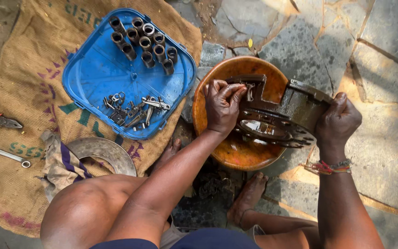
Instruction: The person sits on the ground and scrubs a large, greasy mechanical part by hand in a bucket of dark liquid. They repeatedly dip the part into the liquid and rub its surfaces to remove grime. A blue tray with smaller metal parts and tools is visible nearby.
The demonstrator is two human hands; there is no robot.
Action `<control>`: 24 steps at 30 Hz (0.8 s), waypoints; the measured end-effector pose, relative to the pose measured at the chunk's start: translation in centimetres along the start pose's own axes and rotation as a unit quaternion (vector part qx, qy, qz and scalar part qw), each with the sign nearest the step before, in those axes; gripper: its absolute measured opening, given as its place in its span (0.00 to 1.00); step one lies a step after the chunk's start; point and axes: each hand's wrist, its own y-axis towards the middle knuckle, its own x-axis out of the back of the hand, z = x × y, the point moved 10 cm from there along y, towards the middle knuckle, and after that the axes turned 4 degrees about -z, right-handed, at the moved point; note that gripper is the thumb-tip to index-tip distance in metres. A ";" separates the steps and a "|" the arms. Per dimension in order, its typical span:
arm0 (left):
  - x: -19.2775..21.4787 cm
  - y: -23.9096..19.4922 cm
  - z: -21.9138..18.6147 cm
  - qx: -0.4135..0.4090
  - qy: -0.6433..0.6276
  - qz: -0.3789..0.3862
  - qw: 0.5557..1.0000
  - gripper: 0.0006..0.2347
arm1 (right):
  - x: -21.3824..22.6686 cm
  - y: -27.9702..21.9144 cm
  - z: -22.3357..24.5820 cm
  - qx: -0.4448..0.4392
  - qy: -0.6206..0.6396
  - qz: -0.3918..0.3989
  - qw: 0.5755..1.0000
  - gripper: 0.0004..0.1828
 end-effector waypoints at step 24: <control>-1.7 -0.9 -0.6 -0.004 -0.106 0.011 0.994 0.03 | -0.1 -0.2 -1.7 -0.019 0.062 0.010 0.998 0.30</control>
